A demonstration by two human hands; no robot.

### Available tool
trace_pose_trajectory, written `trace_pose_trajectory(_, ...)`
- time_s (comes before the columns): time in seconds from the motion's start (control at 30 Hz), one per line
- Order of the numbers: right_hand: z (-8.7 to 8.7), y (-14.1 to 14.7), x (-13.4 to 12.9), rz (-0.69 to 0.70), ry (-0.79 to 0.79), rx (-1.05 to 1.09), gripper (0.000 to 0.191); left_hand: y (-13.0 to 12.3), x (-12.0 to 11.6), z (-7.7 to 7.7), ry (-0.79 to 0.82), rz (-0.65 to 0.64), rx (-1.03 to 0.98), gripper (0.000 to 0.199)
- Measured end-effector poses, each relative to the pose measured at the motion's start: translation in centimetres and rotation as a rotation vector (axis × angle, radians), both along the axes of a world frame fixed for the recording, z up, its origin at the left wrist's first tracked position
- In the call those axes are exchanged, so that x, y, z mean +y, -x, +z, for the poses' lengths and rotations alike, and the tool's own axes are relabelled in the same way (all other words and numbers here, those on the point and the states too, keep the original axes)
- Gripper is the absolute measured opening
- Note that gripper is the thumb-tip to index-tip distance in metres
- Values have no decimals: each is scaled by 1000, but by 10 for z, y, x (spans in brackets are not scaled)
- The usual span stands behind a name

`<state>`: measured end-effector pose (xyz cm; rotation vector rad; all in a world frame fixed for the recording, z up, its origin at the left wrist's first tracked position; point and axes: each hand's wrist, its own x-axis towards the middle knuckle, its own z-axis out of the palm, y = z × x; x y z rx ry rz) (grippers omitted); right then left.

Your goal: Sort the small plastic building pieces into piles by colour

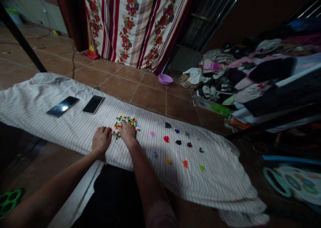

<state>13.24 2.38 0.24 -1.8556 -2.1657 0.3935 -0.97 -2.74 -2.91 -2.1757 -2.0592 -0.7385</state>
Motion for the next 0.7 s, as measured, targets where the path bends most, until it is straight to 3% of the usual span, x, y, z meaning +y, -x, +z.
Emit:
trace_pose_trajectory(0.33, -11, -11, -16, 27, -54, 213, 21, 1, 0, -1, -16, -3, 33, 30)
trace_pose_trajectory(0.7, -10, -49, -50, -116, -64, 228, 18, 3, -1, -1, -23, -15, 85, 33)
